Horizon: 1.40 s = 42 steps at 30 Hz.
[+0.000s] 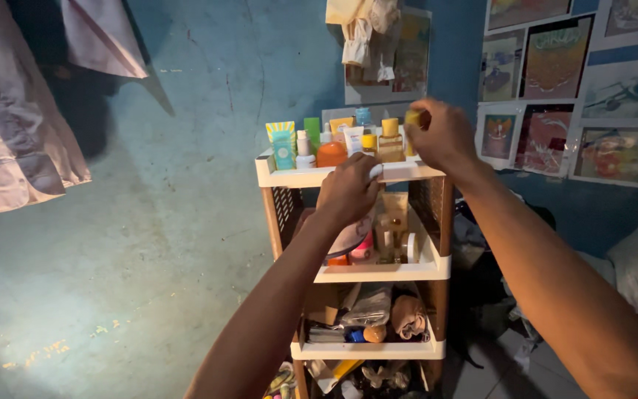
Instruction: The person wipes various skincare bottles and jars using a white cloth and places them onto a multi-tiered plastic shelf.
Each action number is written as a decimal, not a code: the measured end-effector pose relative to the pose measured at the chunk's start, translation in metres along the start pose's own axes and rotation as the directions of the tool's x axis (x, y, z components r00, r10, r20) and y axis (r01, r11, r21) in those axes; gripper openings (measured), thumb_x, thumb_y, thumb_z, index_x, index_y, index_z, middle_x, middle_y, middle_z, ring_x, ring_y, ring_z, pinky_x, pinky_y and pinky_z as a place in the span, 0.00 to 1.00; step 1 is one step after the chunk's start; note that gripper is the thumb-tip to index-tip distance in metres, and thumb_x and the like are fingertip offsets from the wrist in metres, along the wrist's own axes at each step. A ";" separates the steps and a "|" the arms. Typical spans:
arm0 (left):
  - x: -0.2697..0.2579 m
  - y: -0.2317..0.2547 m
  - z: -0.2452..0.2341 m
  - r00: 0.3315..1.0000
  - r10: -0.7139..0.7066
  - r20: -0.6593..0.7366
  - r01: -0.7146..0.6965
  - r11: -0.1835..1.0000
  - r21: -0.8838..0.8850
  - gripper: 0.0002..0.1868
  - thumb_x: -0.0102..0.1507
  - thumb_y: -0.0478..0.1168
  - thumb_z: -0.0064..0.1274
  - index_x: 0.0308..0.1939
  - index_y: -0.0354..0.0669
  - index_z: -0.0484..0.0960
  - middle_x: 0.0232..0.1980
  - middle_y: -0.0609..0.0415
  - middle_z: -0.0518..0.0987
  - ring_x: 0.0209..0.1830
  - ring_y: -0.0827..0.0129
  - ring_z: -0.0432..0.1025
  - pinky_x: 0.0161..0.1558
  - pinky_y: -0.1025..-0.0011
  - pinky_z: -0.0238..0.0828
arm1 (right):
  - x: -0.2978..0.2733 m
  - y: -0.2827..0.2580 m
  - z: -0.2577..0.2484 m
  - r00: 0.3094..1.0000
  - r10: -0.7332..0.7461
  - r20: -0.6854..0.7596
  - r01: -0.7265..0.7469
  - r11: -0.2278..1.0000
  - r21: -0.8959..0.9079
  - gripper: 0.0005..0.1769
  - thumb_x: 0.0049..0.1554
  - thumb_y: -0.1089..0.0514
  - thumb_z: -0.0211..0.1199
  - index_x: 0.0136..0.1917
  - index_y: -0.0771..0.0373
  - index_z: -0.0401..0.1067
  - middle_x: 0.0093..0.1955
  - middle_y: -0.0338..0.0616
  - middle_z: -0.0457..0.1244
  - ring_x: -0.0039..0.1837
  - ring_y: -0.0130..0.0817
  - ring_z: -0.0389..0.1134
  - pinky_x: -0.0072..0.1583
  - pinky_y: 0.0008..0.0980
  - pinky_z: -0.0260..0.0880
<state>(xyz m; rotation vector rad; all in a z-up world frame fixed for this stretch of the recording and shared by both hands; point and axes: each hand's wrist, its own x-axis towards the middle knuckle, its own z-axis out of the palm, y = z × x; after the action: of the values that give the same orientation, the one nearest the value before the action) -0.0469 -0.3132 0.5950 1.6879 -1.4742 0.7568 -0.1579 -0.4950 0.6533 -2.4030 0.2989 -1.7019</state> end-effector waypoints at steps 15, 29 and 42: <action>0.007 0.014 0.003 0.999 -0.051 0.001 0.051 0.997 0.066 0.14 0.62 0.42 0.54 0.51 0.50 0.81 0.56 0.53 0.78 0.49 0.50 0.77 0.49 0.53 0.75 | -0.002 0.012 0.009 0.958 0.123 0.260 -0.054 0.965 -0.256 0.17 0.56 0.47 0.68 0.53 0.59 0.79 0.46 0.46 0.73 0.50 0.45 0.73 0.62 0.52 0.63; -0.025 -0.007 -0.008 0.996 0.010 -0.090 -0.027 0.980 -0.198 0.22 0.62 0.40 0.55 0.61 0.45 0.78 0.58 0.45 0.81 0.56 0.49 0.76 0.56 0.57 0.74 | -0.043 0.004 0.011 0.947 -0.281 -0.158 0.254 0.952 -0.171 0.15 0.54 0.54 0.69 0.53 0.60 0.80 0.59 0.52 0.67 0.65 0.49 0.63 0.64 0.52 0.60; -0.127 -0.036 -0.036 0.809 -0.536 -0.240 0.279 0.711 -0.645 0.14 0.65 0.40 0.54 0.51 0.38 0.82 0.36 0.50 0.84 0.36 0.72 0.74 0.41 0.70 0.74 | -0.172 -0.109 0.056 0.999 -0.050 0.007 0.032 0.728 0.685 0.11 0.61 0.59 0.64 0.54 0.67 0.75 0.56 0.45 0.63 0.53 0.33 0.67 0.55 0.30 0.70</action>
<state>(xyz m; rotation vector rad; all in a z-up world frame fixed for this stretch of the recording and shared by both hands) -0.0304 -0.2127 0.5032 1.2056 -0.8385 0.3165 -0.1543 -0.3428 0.5071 -1.8656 -0.3494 -1.4394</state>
